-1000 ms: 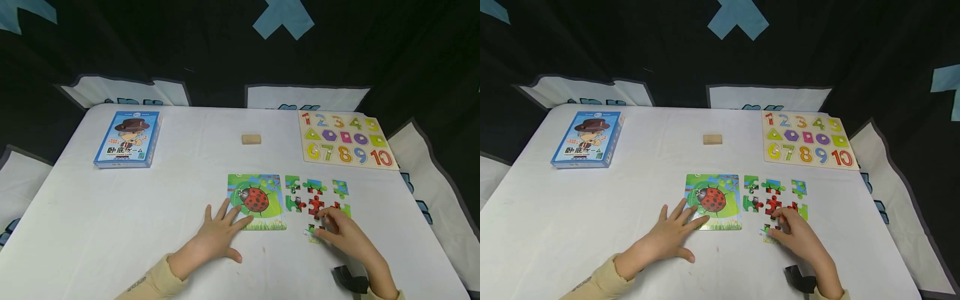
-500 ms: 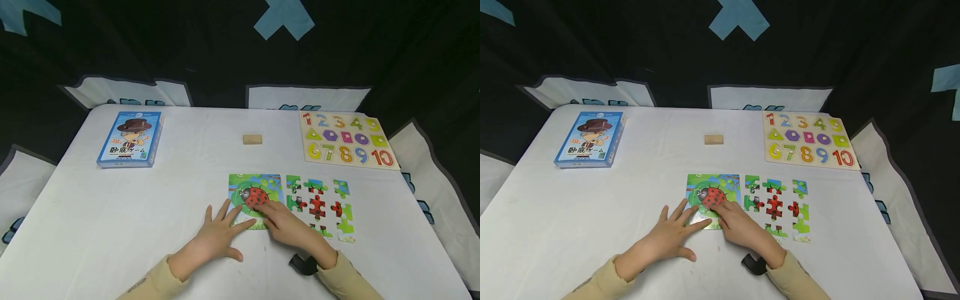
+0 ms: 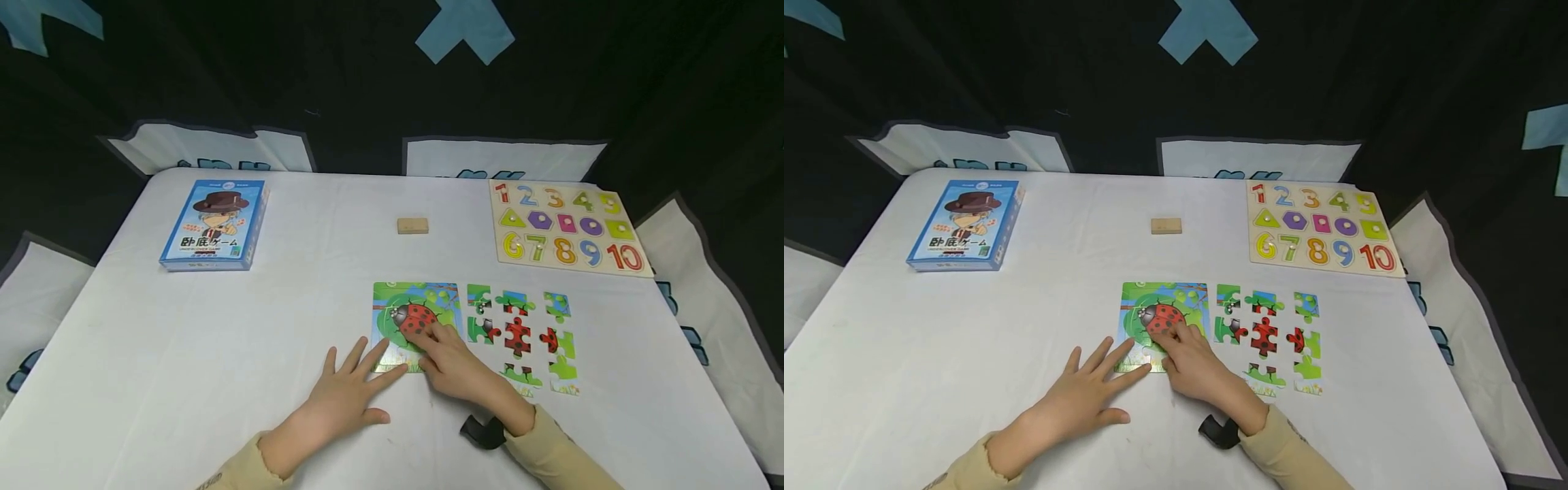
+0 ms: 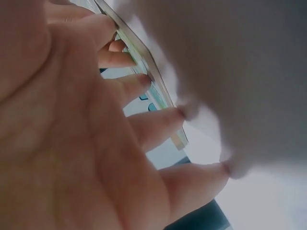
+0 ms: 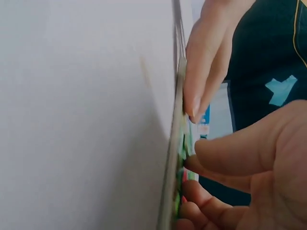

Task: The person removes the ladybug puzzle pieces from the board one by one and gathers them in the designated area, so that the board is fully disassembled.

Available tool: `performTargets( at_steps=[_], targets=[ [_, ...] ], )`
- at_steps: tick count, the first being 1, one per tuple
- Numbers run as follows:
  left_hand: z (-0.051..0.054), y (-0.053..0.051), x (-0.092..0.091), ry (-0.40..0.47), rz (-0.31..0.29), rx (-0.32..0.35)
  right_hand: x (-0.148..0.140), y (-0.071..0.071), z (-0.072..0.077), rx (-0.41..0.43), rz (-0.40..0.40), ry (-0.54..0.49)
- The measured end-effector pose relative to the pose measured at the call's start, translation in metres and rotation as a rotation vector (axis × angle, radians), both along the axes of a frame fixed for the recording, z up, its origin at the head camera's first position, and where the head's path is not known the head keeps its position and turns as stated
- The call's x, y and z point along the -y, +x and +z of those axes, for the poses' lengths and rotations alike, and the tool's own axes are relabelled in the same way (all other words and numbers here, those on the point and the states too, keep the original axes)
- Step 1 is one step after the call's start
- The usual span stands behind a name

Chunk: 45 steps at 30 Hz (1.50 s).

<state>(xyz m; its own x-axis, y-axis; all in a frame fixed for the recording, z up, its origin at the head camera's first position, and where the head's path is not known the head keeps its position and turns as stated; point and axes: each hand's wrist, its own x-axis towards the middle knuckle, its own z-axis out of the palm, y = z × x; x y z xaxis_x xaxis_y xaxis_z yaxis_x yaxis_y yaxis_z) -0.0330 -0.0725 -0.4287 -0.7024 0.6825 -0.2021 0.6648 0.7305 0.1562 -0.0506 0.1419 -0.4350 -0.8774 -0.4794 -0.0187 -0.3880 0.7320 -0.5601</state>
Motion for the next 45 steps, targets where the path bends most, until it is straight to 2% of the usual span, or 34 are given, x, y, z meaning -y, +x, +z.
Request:
performTargets(
  at_steps=[14, 20, 26, 33, 39, 45],
  targets=[
    [0.002, 0.007, 0.006, 0.017, 0.001, 0.000, 0.010, -0.004, -0.004, 0.083, -0.025, -0.232],
    [0.001, 0.007, 0.008, 0.035, 0.014, 0.020, 0.010, -0.005, -0.003, 0.117, -0.025, -0.213],
    [-0.001, 0.006, 0.008, 0.040, 0.007, 0.021, 0.010, -0.005, -0.003, 0.112, 0.004, -0.177],
    [0.000, 0.006, 0.008, 0.049, 0.005, 0.026, 0.009, -0.007, -0.003, 0.129, -0.040, -0.210],
    [0.002, 0.006, 0.008, 0.067, 0.005, 0.051, -0.010, -0.010, 0.003, 0.173, -0.105, -0.266],
    [0.001, 0.005, 0.009, 0.080, 0.012, 0.052, -0.050, 0.000, 0.007, 0.223, -0.206, -0.329]
  ],
)
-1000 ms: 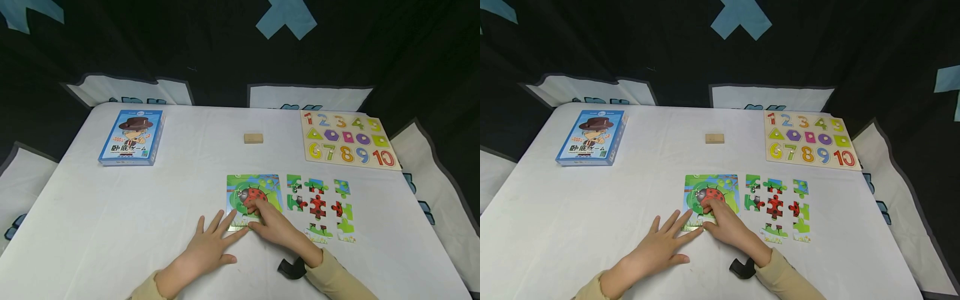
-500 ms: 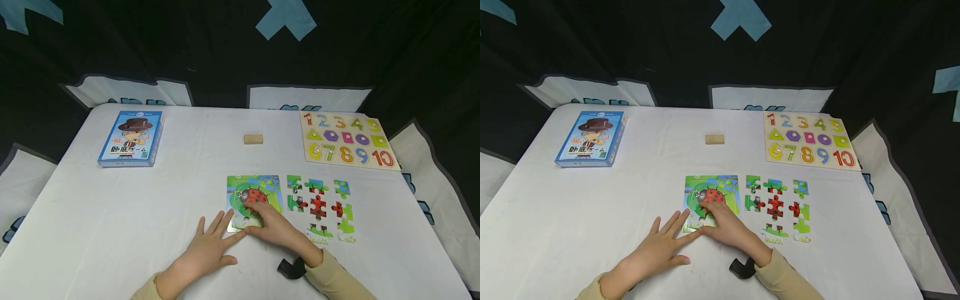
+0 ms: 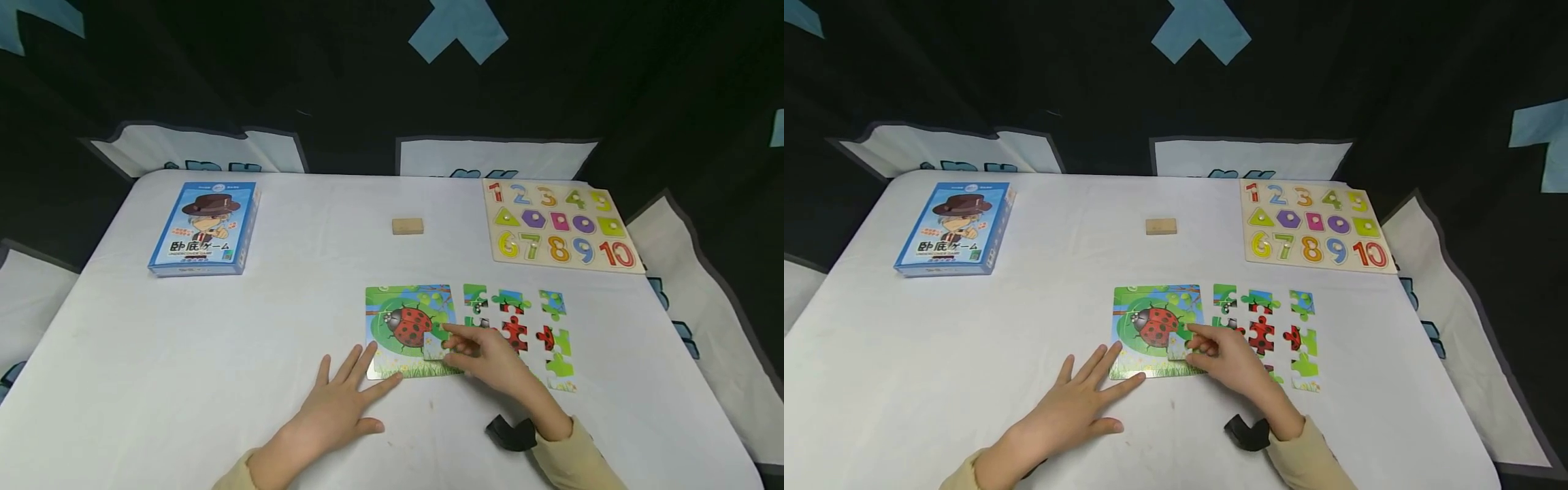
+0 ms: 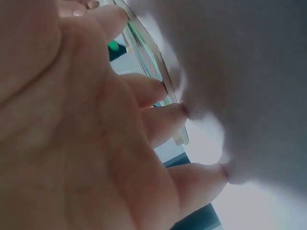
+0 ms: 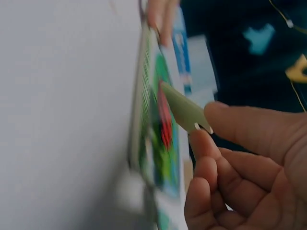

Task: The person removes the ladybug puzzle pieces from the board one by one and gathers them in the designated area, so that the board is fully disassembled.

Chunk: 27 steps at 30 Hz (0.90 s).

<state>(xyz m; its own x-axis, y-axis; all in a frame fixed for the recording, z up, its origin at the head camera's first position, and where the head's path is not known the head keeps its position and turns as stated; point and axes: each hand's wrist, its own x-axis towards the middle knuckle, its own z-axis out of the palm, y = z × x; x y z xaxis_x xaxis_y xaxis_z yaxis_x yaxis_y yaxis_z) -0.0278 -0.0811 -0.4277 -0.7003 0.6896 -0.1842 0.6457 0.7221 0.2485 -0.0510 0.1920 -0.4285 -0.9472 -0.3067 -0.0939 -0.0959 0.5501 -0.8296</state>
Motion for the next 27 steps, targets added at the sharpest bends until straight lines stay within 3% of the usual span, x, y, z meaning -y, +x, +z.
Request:
performTargets(
  at_steps=[6, 11, 21, 27],
  targets=[
    [0.003, -0.001, 0.003, 0.038, 0.004, 0.042, -0.042, 0.019, 0.010, 0.039, -0.068, 0.041],
    [0.005, -0.003, 0.009, 0.056, 0.011, 0.077, -0.055, 0.029, 0.013, 0.083, -0.015, 0.072],
    [0.004, -0.004, 0.010, 0.068, 0.020, 0.076, -0.052, 0.025, 0.017, 0.097, 0.033, 0.093],
    [0.004, -0.004, 0.009, 0.084, 0.013, 0.075, -0.052, 0.028, 0.012, 0.130, -0.015, 0.077]
  ],
)
